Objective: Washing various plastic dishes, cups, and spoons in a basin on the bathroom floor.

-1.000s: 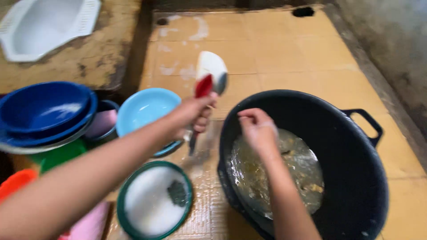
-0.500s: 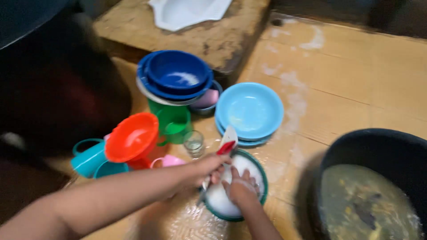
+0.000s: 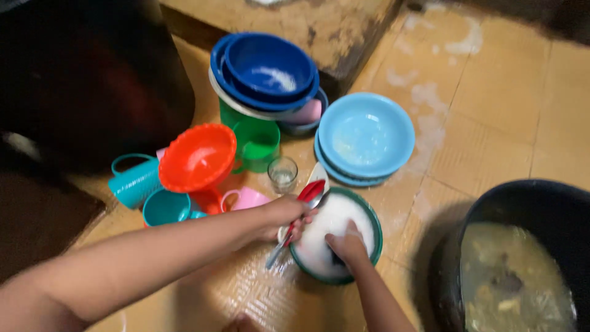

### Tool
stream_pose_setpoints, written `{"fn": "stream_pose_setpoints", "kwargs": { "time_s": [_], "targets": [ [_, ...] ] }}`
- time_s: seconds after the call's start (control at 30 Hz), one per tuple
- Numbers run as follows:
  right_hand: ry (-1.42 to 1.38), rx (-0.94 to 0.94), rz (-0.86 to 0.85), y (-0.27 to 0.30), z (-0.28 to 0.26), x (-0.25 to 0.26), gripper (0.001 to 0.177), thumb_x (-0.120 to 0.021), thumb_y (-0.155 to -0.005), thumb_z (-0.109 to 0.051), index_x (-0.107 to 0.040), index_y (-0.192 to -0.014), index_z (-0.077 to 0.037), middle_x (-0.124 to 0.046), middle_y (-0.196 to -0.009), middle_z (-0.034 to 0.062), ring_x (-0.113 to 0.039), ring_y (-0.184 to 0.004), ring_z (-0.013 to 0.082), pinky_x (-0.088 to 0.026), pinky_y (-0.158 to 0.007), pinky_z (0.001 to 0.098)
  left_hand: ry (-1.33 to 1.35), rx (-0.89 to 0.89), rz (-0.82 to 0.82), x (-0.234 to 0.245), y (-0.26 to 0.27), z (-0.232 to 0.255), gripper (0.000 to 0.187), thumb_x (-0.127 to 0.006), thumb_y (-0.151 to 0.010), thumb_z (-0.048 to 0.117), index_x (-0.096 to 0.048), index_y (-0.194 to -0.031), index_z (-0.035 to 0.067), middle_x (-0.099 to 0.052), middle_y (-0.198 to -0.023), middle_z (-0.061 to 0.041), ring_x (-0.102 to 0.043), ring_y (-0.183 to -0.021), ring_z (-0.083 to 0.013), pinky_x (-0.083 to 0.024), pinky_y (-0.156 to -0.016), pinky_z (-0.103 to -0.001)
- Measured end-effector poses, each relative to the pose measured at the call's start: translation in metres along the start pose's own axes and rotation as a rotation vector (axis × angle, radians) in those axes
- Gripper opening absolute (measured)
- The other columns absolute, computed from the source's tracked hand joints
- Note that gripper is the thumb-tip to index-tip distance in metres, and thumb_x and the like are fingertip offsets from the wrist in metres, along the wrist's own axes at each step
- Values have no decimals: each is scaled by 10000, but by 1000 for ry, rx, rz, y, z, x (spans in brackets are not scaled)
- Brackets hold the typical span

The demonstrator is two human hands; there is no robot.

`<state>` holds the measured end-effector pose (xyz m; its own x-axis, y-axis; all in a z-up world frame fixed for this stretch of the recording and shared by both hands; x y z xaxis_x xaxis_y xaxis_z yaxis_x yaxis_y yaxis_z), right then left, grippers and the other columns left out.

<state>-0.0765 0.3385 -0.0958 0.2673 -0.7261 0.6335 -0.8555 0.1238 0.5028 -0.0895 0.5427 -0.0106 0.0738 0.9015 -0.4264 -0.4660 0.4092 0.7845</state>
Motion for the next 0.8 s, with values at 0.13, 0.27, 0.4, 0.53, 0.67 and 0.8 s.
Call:
{"fn": "stream_pose_setpoints", "kwargs": {
  "time_s": [0.13, 0.27, 0.4, 0.53, 0.67, 0.8],
  "targets": [
    [36, 82, -76, 1, -14, 3, 763, -711, -726, -398, -544, -1357, -3, -710, -1248, 267, -693, -1159, 389, -531, -1014, 442, 231, 19, -79, -13, -18, -19, 82, -530, -972, 69, -597, -1020, 67, -542, -741, -8, -447, -474, -65, -402, -404, -244],
    [147, 29, 215, -6, -6, 1, 719, -727, -875, -389, -470, -1382, 52, -602, -1263, 347, -602, -1162, 471, -474, -1009, 479, 297, 45, -142, -23, -18, -40, 128, -540, -972, 48, -607, -1080, 55, -604, -831, -33, -536, -566, -80, -464, -442, -236],
    [36, 199, 311, -21, -4, -12, 428, -599, -865, -353, -612, -1165, -48, -688, -999, 263, -659, -904, 408, -534, -715, 480, 188, 20, -39, -27, 0, -39, 224, -525, -947, 16, -605, -1154, 44, -676, -900, -78, -641, -687, -148, -540, -517, -287],
    [-905, -9, -237, -59, 67, -64, 304, -631, -1038, -311, -637, -1083, -11, -600, -885, 147, -561, -742, 303, -460, -577, 457, 193, 10, -18, -22, 2, -48, 292, -535, -916, 9, -605, -1196, 50, -663, -871, -84, -625, -659, -159, -545, -513, -297],
    [-1522, -145, -283, 26, -31, -4, 310, -553, -960, -384, -686, -1004, -107, -709, -899, 79, -670, -777, 253, -571, -618, 436, 326, 66, -123, -13, -22, -66, 264, -554, -883, 35, -640, -1130, 64, -588, -746, -38, -518, -517, -104, -463, -427, -240],
    [-390, 597, 291, 82, -130, 45, 279, -625, -952, -307, -685, -1047, -52, -724, -971, 134, -692, -870, 263, -565, -782, 407, 401, 130, -167, -32, -19, -69, 143, -574, -887, 177, -508, -768, 135, -444, -553, 22, -352, -368, -72, -322, -344, -210]
  ]
}}
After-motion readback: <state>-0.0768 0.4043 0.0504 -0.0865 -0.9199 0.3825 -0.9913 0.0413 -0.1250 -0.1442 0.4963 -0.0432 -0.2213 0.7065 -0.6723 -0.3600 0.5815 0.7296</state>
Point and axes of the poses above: each hand's wrist, its own y-axis away from the middle knuckle, its own x-axis out of the back of the hand, z = x × y, the point moved 8 cm from there along -y, towards the middle knuckle
